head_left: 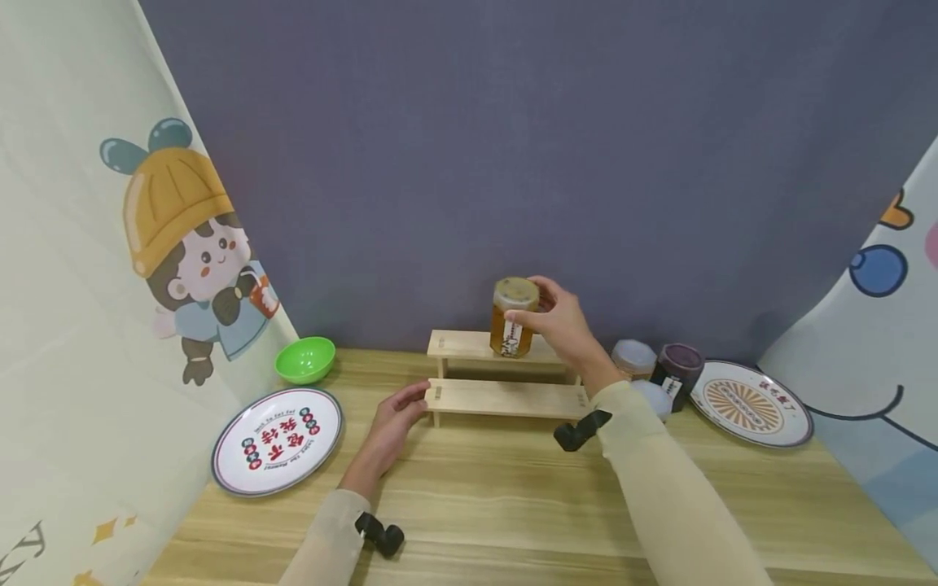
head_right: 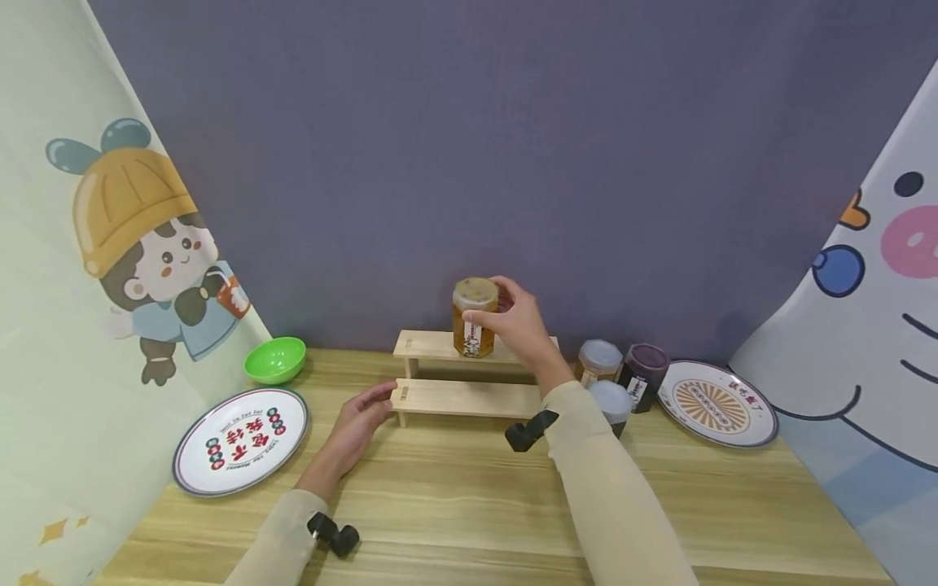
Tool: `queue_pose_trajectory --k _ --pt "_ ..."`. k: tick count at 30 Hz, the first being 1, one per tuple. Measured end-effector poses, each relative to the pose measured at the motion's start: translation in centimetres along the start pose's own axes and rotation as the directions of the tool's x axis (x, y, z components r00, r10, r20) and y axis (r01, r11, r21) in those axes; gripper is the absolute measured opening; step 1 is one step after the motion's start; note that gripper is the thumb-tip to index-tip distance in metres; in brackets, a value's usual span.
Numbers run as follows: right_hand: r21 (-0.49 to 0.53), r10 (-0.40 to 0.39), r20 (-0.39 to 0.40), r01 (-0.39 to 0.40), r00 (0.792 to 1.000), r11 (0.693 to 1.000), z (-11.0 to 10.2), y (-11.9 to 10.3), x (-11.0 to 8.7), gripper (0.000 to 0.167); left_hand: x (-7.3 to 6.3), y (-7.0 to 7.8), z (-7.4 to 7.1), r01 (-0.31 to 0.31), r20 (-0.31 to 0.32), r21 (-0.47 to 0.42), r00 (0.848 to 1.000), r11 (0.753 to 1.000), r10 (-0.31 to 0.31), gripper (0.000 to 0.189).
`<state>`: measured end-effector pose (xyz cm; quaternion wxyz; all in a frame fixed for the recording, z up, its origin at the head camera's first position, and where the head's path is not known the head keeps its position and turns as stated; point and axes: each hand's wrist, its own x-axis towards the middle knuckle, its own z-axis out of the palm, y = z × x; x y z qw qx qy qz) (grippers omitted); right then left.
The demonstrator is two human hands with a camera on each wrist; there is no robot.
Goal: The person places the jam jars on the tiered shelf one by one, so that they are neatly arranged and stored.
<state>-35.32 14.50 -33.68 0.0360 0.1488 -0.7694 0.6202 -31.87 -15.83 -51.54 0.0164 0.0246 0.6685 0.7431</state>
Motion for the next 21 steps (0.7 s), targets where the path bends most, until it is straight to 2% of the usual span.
queue_pose_trajectory --k 6,11,21 --pt "0.021 0.006 0.014 -0.006 1.0 1.0 1.7 0.1 1.3 0.066 -0.1 0.1 0.0 -0.018 0.013 -0.016 1.0 1.0 0.018 0.045" --pt "0.056 0.04 0.024 -0.041 0.999 0.998 2.7 0.4 2.0 0.07 -0.1 0.1 0.2 -0.023 0.011 -0.017 1.0 1.0 0.023 0.045" --pt "0.047 0.068 0.025 -0.069 0.997 0.996 4.2 1.3 3.0 0.07 -0.1 0.0 0.1 -0.02 -0.001 -0.013 1.0 1.0 0.02 0.045"
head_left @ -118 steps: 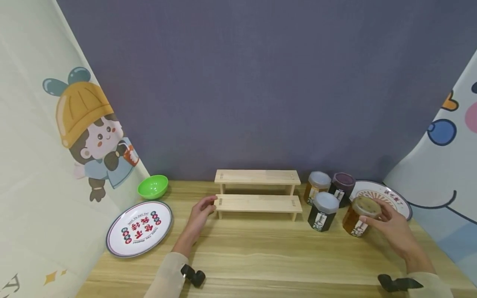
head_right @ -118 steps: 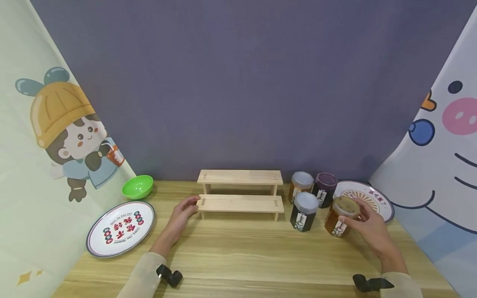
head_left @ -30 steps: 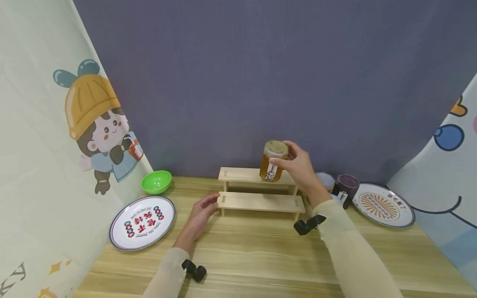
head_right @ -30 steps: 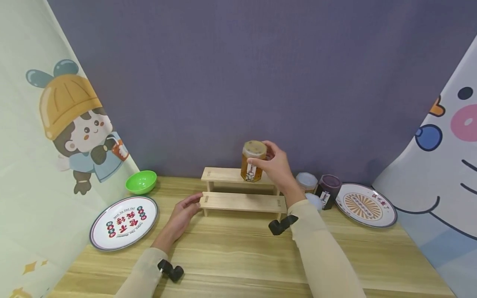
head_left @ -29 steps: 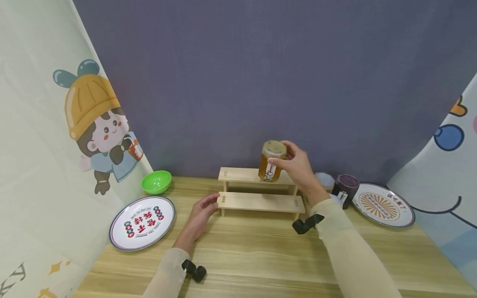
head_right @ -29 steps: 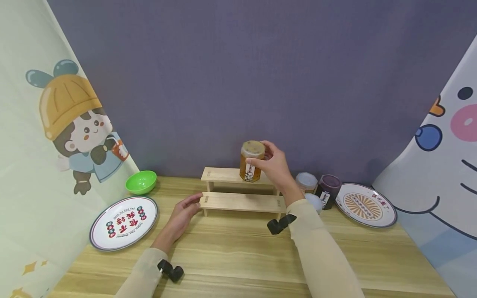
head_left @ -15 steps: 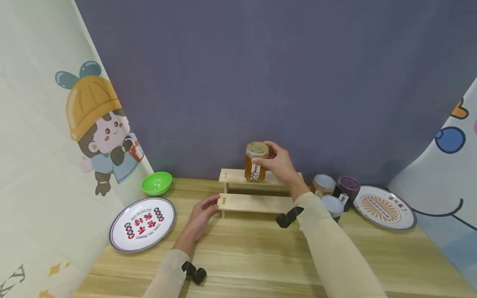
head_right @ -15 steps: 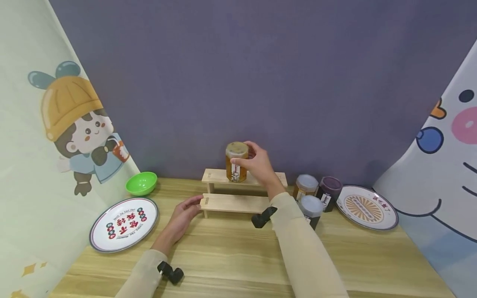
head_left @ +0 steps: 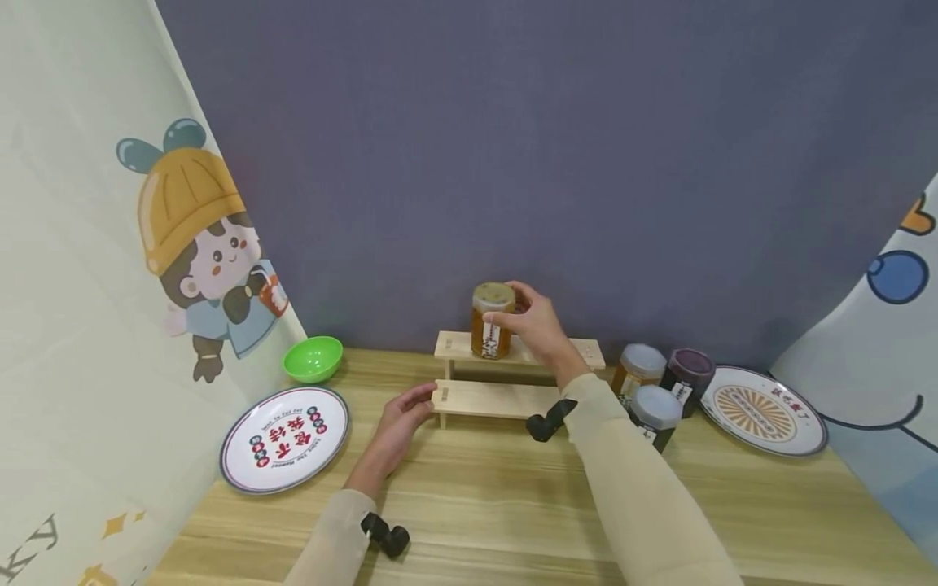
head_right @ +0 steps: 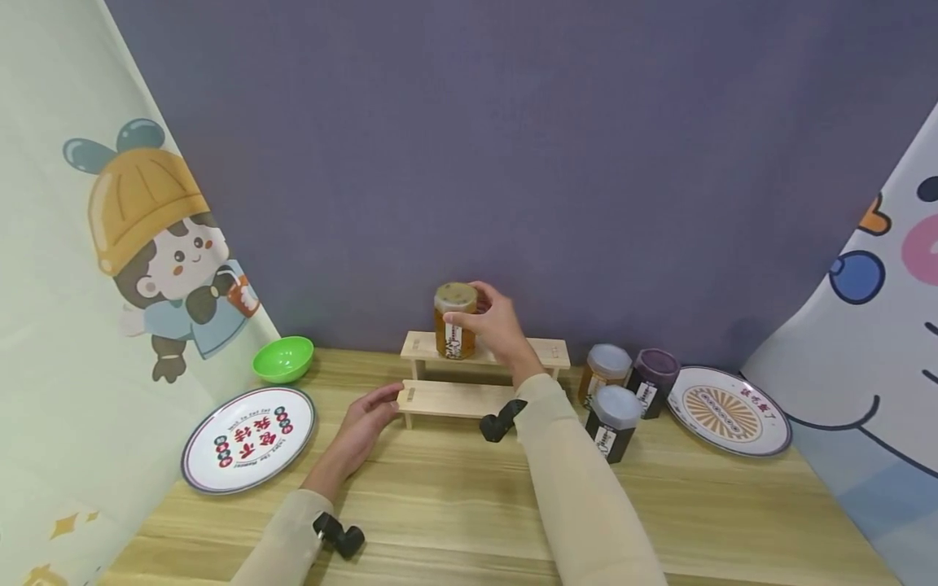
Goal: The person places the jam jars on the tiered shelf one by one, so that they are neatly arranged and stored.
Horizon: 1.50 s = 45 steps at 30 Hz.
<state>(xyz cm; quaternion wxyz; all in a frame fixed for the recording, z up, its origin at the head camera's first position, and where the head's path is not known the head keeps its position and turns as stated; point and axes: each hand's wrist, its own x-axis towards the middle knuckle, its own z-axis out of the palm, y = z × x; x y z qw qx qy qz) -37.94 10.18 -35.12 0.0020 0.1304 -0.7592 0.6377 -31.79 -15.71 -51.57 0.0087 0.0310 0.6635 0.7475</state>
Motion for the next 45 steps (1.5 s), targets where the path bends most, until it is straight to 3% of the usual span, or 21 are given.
queue_pose_trajectory --k 16,32,45 --pt "0.041 0.0 0.004 0.0 1.0 0.999 0.9 1.0 1.3 0.066 0.2 0.0 0.4 -0.003 -0.001 0.001 1.0 1.0 0.003 0.044" --pt "-0.022 0.022 0.035 -0.021 0.999 1.0 0.8 0.8 1.3 0.079 0.1 0.3 0.0 0.003 -0.001 0.007 1.0 1.0 -0.003 0.046" --pt "0.055 0.011 0.081 -0.015 0.997 0.998 -3.1 1.0 -1.3 0.073 0.0 0.1 0.1 0.02 -0.007 0.028 1.0 0.999 -0.02 0.043"
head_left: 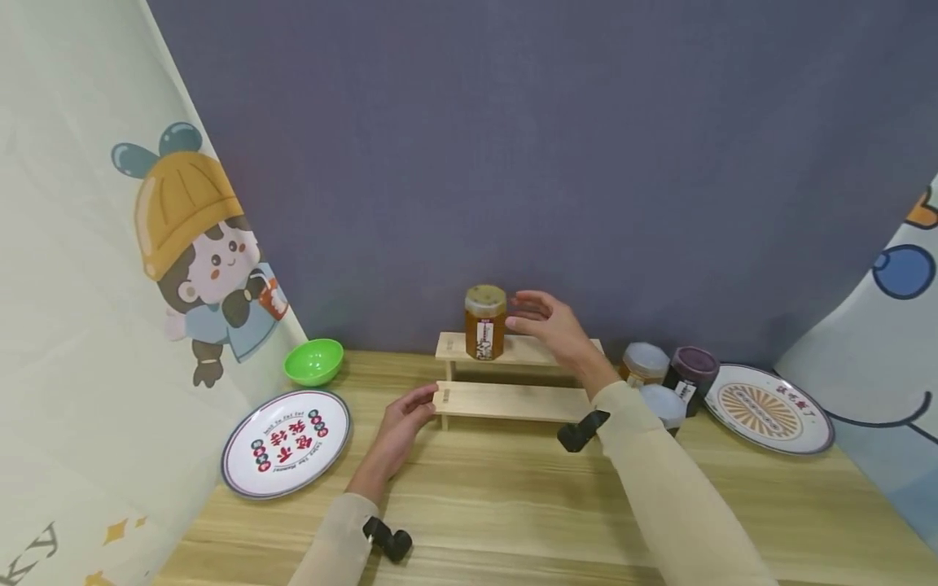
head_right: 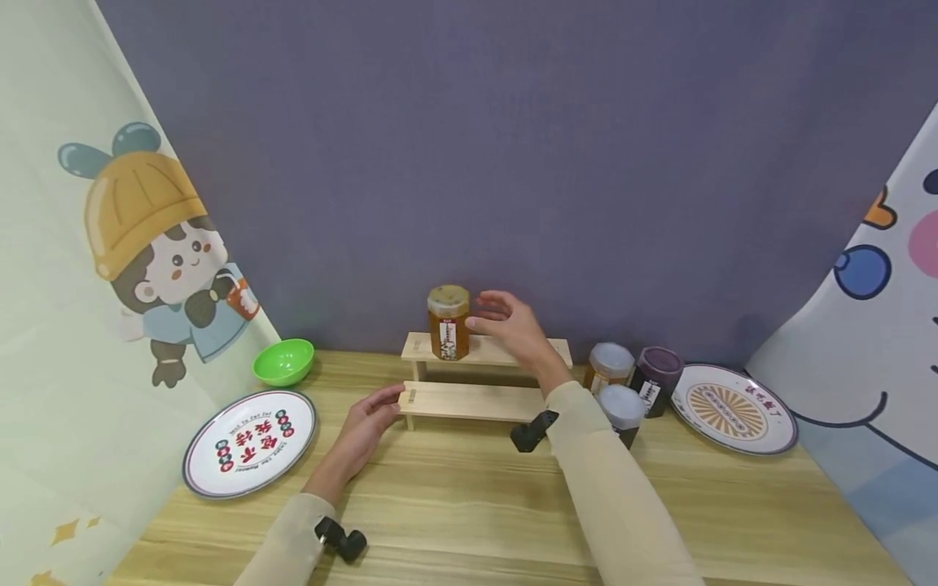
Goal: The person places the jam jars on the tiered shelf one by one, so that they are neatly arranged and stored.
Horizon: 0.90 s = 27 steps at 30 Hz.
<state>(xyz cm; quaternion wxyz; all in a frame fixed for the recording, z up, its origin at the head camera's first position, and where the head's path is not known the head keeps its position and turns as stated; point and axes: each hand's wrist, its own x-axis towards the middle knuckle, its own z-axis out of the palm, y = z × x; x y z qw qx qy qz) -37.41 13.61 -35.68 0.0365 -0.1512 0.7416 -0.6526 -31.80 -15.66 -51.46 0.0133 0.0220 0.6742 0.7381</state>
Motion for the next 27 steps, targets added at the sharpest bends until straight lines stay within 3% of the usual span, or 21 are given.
queue_pose_trajectory --k 13,22,27 --pt "-0.032 -0.028 0.009 0.029 1.0 0.999 -4.8 -0.2 -5.0 0.079 0.0 0.1 0.2 -0.008 -0.005 -0.009 1.0 1.0 0.008 0.044" --pt "0.042 -0.113 -0.005 0.113 0.994 0.993 -6.7 0.3 -8.8 0.058 0.3 -0.1 0.1 -0.007 -0.014 -0.007 1.0 1.0 0.007 0.043" --pt "0.058 -0.123 -0.008 0.123 0.992 0.991 -8.0 0.8 -11.0 0.054 0.2 -0.2 0.0 -0.003 -0.015 -0.01 1.0 1.0 0.003 0.043"
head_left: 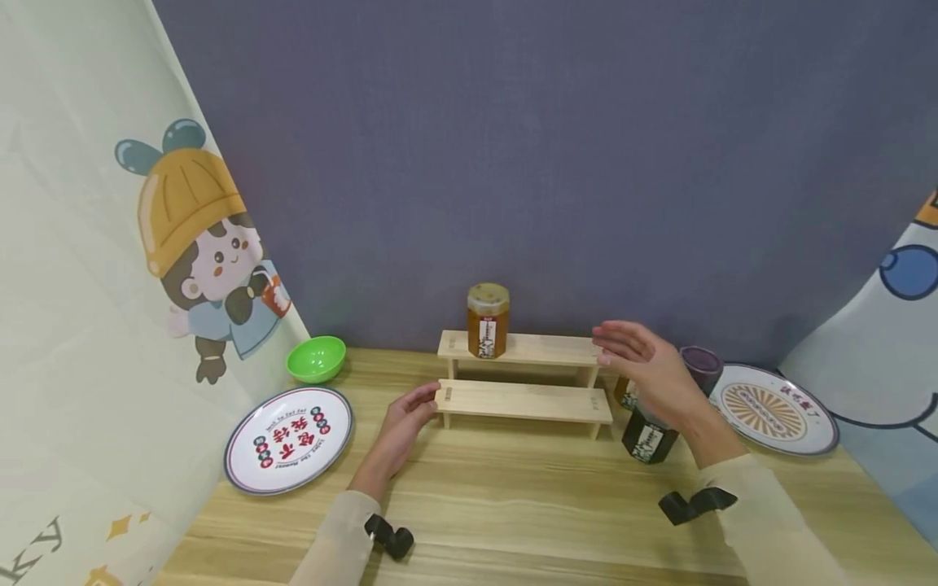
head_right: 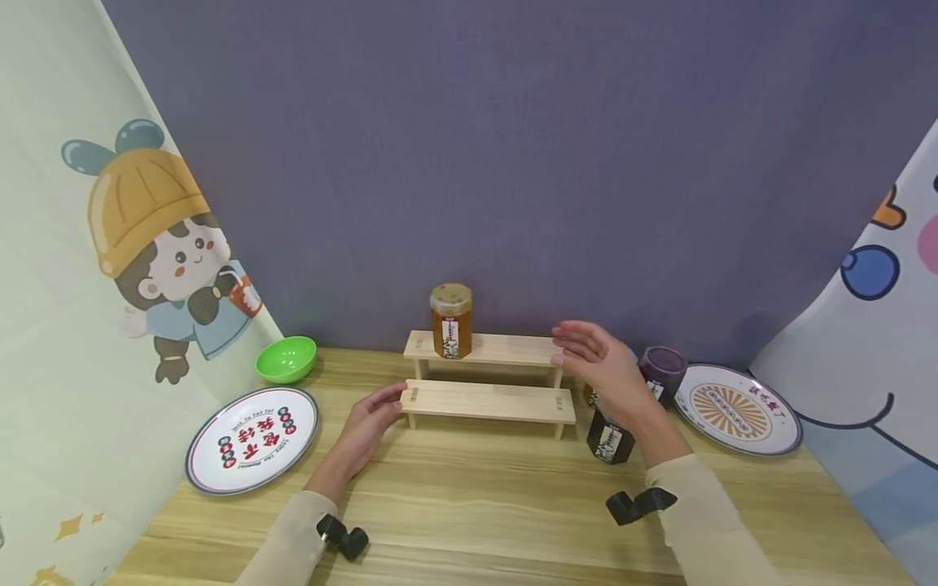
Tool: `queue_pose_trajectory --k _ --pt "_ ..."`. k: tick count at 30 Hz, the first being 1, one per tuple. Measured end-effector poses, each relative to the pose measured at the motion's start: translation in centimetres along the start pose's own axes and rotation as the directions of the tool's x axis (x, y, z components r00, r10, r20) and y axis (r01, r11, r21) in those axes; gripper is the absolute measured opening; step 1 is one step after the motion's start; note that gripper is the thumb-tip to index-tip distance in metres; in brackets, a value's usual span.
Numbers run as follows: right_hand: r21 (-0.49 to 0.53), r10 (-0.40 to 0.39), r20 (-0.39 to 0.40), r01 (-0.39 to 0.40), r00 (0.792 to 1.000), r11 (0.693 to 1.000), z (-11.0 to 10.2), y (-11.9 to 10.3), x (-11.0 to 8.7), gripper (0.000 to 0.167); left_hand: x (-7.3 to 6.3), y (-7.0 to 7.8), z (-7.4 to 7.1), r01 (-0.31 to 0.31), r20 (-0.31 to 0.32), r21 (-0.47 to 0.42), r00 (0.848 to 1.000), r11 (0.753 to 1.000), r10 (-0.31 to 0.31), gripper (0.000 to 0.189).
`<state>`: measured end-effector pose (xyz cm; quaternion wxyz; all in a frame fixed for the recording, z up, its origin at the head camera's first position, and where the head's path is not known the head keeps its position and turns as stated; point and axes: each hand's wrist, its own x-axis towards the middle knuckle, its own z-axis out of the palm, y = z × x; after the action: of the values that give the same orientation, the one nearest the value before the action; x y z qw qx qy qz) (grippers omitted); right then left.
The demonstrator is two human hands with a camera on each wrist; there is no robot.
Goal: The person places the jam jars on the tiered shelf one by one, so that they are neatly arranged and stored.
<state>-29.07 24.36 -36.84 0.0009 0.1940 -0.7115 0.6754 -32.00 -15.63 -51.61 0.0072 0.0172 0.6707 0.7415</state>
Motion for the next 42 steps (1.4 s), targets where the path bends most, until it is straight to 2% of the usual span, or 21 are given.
queue_pose_trajectory --k 11,22,33,40,42 --pt "-0.009 -0.036 -0.033 0.036 0.999 0.999 -4.5 1.0 -4.6 0.053 -0.2 0.1 0.1 -0.009 -0.002 0.003 1.0 1.0 0.009 0.044" --pt "-0.009 -0.022 -0.135 0.021 0.991 1.0 -7.9 3.4 -7.8 0.051 -0.1 0.0 0.0 -0.001 0.003 -0.007 1.0 1.0 0.001 0.044" --pt "0.048 -0.002 -0.163 0.01 0.987 0.999 -8.8 6.1 -8.7 0.051 -0.1 0.0 -0.1 -0.009 0.005 -0.007 1.0 1.0 0.009 0.045" --pt "0.015 -0.007 -0.156 0.009 0.988 1.0 -8.5 8.0 -8.9 0.054 -0.1 0.0 -0.1 -0.012 0.009 0.009 1.0 1.0 0.012 0.045" --pt "-0.011 0.023 -0.163 -0.025 0.986 1.0 -8.3 8.3 -8.9 0.056 -0.2 -0.1 -0.1 -0.013 0.009 0.012 1.0 1.0 0.013 0.044"
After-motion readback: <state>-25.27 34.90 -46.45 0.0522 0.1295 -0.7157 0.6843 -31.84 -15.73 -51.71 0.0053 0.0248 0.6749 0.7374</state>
